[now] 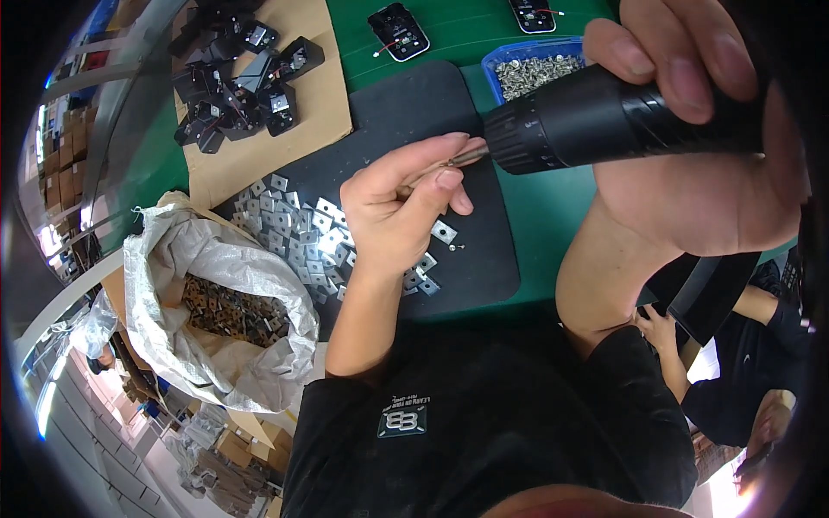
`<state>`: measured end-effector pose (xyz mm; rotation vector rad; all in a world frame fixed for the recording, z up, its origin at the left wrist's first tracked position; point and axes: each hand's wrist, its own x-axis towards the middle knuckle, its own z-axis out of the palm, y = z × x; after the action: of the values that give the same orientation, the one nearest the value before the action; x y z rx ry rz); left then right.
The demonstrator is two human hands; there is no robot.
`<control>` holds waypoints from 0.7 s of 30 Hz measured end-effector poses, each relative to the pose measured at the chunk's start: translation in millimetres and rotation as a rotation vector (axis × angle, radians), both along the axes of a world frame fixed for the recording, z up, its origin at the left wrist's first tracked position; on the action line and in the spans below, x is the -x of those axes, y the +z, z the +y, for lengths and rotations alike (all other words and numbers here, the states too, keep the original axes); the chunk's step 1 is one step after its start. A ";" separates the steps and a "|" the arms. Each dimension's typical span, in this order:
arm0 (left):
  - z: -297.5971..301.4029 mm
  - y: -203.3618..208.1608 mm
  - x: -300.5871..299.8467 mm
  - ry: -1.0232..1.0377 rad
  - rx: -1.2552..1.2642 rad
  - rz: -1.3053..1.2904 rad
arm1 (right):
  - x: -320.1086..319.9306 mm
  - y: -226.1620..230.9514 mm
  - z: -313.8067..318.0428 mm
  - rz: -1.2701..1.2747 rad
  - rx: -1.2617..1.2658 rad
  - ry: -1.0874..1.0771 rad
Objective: The person assembles electronic components and small metal plates using an electric screwdriver to secure them with screws.
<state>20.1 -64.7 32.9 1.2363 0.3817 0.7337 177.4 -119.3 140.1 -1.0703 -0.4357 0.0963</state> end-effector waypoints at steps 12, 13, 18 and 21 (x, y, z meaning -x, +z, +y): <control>-5.8 -5.2 6.6 0.041 0.032 -0.189 | 2.8 1.6 -7.1 0.041 0.007 0.033; -6.4 -6.4 6.6 0.049 0.048 -0.204 | 3.6 1.3 -5.9 0.045 0.007 0.036; -4.9 -10.5 5.6 0.057 -0.048 -0.233 | 0.9 -0.6 -4.5 0.066 0.009 0.048; -3.1 -6.0 11.6 0.080 -0.163 -0.122 | -0.1 -2.0 -5.8 0.080 0.012 0.057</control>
<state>8.5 -67.8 26.9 1.3275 0.2759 0.9187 177.6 -125.1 138.1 -1.0627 -0.3943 0.1919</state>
